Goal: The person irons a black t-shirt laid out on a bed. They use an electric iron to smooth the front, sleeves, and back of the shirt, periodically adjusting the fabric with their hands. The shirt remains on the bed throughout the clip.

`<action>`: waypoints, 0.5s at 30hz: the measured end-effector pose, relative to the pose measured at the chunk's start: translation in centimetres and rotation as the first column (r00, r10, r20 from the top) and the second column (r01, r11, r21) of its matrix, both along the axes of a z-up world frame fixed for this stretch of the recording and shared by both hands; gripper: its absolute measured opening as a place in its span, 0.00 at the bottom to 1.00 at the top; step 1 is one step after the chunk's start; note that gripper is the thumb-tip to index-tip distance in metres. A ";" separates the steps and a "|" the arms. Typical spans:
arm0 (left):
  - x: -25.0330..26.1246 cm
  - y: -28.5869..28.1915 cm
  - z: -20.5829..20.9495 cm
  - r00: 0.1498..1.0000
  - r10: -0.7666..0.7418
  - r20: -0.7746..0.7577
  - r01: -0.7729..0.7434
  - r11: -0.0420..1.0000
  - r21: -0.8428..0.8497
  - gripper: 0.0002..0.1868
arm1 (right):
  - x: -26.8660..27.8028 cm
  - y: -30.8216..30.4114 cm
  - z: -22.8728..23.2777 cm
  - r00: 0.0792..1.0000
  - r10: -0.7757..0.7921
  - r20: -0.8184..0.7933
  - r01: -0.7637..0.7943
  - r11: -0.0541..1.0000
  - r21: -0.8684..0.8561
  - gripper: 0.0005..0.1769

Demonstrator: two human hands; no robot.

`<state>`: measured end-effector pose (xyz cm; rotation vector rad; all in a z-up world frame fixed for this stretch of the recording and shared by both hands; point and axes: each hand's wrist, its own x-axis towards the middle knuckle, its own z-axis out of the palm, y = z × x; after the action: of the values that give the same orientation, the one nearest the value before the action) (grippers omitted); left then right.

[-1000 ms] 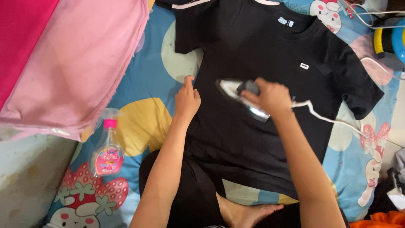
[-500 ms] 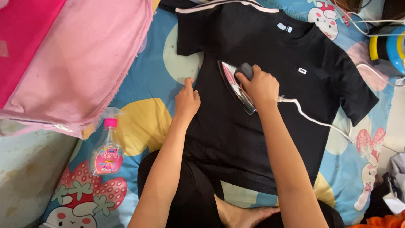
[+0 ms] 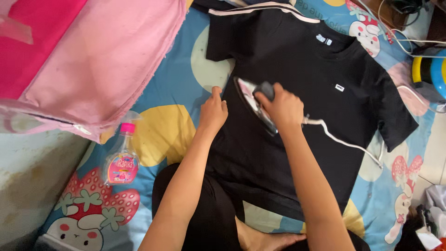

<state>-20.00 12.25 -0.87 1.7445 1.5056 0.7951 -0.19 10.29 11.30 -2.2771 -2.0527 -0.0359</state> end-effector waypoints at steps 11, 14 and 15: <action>-2.6 -0.2 1.2 0.978 -0.204 -0.039 0.185 0.941 -0.284 0.34 | -0.9 1.0 -0.1 0.991 0.136 0.010 -0.136 0.989 -0.051 0.34; -3.5 -0.9 1.4 0.975 -0.213 -0.064 0.180 0.924 -0.338 0.34 | -1.0 -1.9 0.0 0.981 0.191 -0.036 -0.194 0.978 -0.081 0.34; -3.7 -1.1 1.8 0.977 -0.200 -0.070 0.163 0.920 -0.356 0.32 | -1.1 -2.8 -0.1 0.979 0.202 -0.039 -0.205 0.975 -0.085 0.34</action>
<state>-23.73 11.12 0.92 1.6439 1.4246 0.3195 -1.30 7.46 11.23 -2.0864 -2.3035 0.1022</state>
